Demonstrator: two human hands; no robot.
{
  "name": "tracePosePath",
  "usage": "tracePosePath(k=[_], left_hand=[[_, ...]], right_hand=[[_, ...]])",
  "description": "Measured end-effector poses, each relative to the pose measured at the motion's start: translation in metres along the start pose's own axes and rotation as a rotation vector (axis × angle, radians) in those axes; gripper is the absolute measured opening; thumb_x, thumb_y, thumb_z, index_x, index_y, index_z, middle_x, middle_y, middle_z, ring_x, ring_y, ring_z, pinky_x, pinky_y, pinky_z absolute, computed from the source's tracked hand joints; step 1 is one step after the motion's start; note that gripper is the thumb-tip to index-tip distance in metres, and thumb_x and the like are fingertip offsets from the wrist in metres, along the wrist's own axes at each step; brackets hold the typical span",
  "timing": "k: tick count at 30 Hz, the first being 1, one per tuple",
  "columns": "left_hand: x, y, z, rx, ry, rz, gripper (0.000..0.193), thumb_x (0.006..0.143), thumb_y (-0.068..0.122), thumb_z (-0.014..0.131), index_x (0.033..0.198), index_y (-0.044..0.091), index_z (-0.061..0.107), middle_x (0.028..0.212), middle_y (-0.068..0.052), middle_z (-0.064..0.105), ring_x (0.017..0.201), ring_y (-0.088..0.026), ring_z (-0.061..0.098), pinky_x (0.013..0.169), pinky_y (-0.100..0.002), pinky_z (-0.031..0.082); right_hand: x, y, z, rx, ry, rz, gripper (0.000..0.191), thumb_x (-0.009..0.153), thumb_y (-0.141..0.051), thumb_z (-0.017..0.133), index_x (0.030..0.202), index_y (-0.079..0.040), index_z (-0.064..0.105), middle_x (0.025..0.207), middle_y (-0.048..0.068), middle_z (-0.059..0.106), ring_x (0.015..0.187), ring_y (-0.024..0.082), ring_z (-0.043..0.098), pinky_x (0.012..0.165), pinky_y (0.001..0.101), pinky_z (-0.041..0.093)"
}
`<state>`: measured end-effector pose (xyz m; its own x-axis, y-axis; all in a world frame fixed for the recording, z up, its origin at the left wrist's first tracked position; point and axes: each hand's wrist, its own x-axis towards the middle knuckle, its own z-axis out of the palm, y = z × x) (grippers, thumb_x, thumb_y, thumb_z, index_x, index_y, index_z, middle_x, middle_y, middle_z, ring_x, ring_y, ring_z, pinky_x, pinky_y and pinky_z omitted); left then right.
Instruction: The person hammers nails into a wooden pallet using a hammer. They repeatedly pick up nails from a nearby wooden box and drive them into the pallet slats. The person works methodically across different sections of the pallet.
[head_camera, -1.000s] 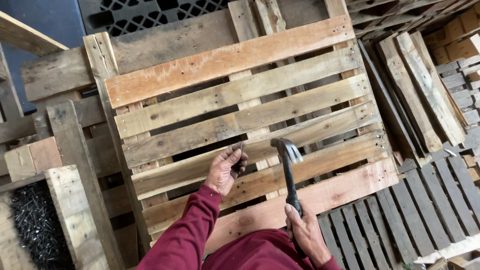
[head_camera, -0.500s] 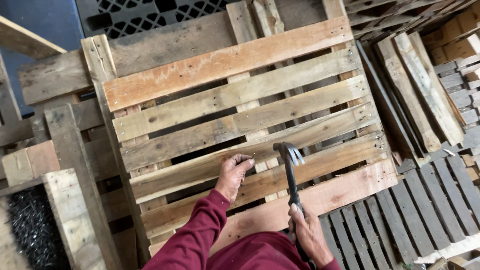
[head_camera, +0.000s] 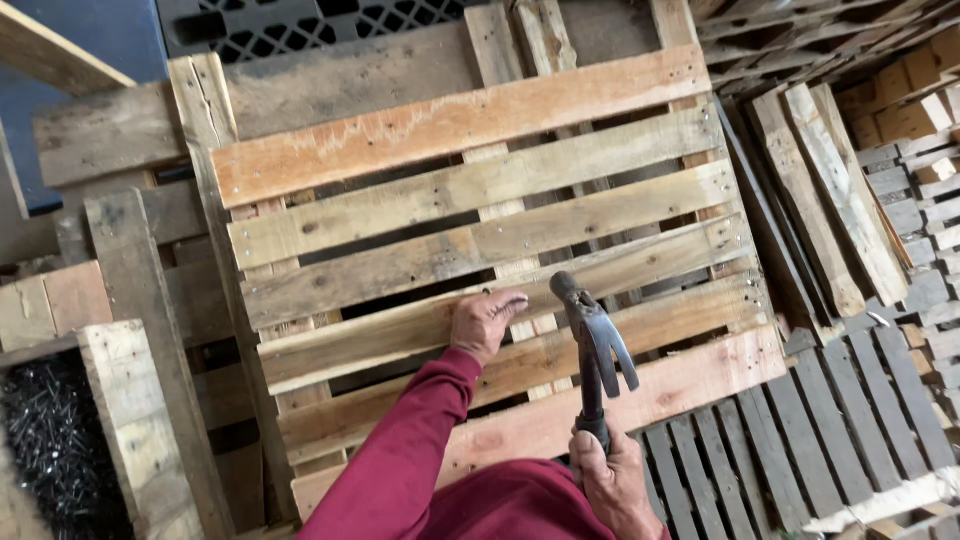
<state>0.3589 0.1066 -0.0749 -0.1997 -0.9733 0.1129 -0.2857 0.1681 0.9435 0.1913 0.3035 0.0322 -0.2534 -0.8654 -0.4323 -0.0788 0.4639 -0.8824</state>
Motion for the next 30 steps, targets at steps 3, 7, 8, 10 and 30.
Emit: tracePosePath(k=[3, 7, 8, 10, 30], left_hand=[[-0.002, 0.001, 0.001, -0.138, 0.011, -0.012, 0.014, 0.088, 0.018, 0.079, 0.101, 0.013, 0.079, 0.092, -0.006, 0.080, 0.075, -0.015, 0.077, 0.066, -0.029, 0.061], [0.005, 0.005, -0.008, -0.096, -0.012, -0.065, 0.020, 0.088, 0.018, 0.081, 0.106, 0.011, 0.080, 0.092, -0.008, 0.078, 0.073, -0.015, 0.072, 0.064, -0.031, 0.059], [0.010, 0.006, -0.013, -0.174, -0.004, -0.083, 0.023, 0.090, 0.017, 0.080, 0.112, 0.010, 0.078, 0.102, -0.007, 0.076, 0.080, -0.013, 0.073, 0.067, -0.031, 0.061], [0.019, 0.006, -0.022, -0.254, 0.013, -0.294, 0.029, 0.096, 0.017, 0.070, 0.124, 0.012, 0.070, 0.096, -0.004, 0.075, 0.070, -0.013, 0.065, 0.057, -0.033, 0.056], [0.041, 0.004, -0.038, -0.154, 0.607, -0.172, 0.023, 0.101, 0.022, 0.065, 0.104, 0.001, 0.058, 0.080, -0.007, 0.064, 0.067, -0.017, 0.063, 0.063, -0.034, 0.054]], right_hand=[[-0.002, -0.002, 0.009, -0.198, -0.011, 0.158, 0.033, 0.096, -0.037, 0.061, 0.096, -0.004, 0.064, 0.058, 0.002, 0.056, 0.047, 0.011, 0.052, 0.043, 0.0280, 0.044], [-0.001, -0.042, 0.005, -0.104, 0.056, 0.482, 0.035, 0.100, -0.037, 0.061, 0.100, -0.002, 0.067, 0.060, 0.005, 0.056, 0.047, 0.015, 0.051, 0.042, 0.0321, 0.039], [-0.001, -0.061, -0.004, -0.006, 0.059, 0.285, 0.032, 0.099, -0.031, 0.060, 0.102, 0.000, 0.066, 0.060, 0.008, 0.057, 0.046, 0.016, 0.053, 0.042, 0.0329, 0.042], [-0.001, -0.101, -0.023, 0.165, -0.002, -0.301, 0.029, 0.097, -0.026, 0.061, 0.107, 0.002, 0.063, 0.066, 0.009, 0.063, 0.053, 0.018, 0.061, 0.048, 0.0334, 0.051], [0.024, -0.150, -0.024, 0.240, -0.043, -0.882, 0.033, 0.105, -0.029, 0.056, 0.087, -0.003, 0.065, 0.061, 0.004, 0.055, 0.051, 0.014, 0.051, 0.046, 0.0313, 0.041]])
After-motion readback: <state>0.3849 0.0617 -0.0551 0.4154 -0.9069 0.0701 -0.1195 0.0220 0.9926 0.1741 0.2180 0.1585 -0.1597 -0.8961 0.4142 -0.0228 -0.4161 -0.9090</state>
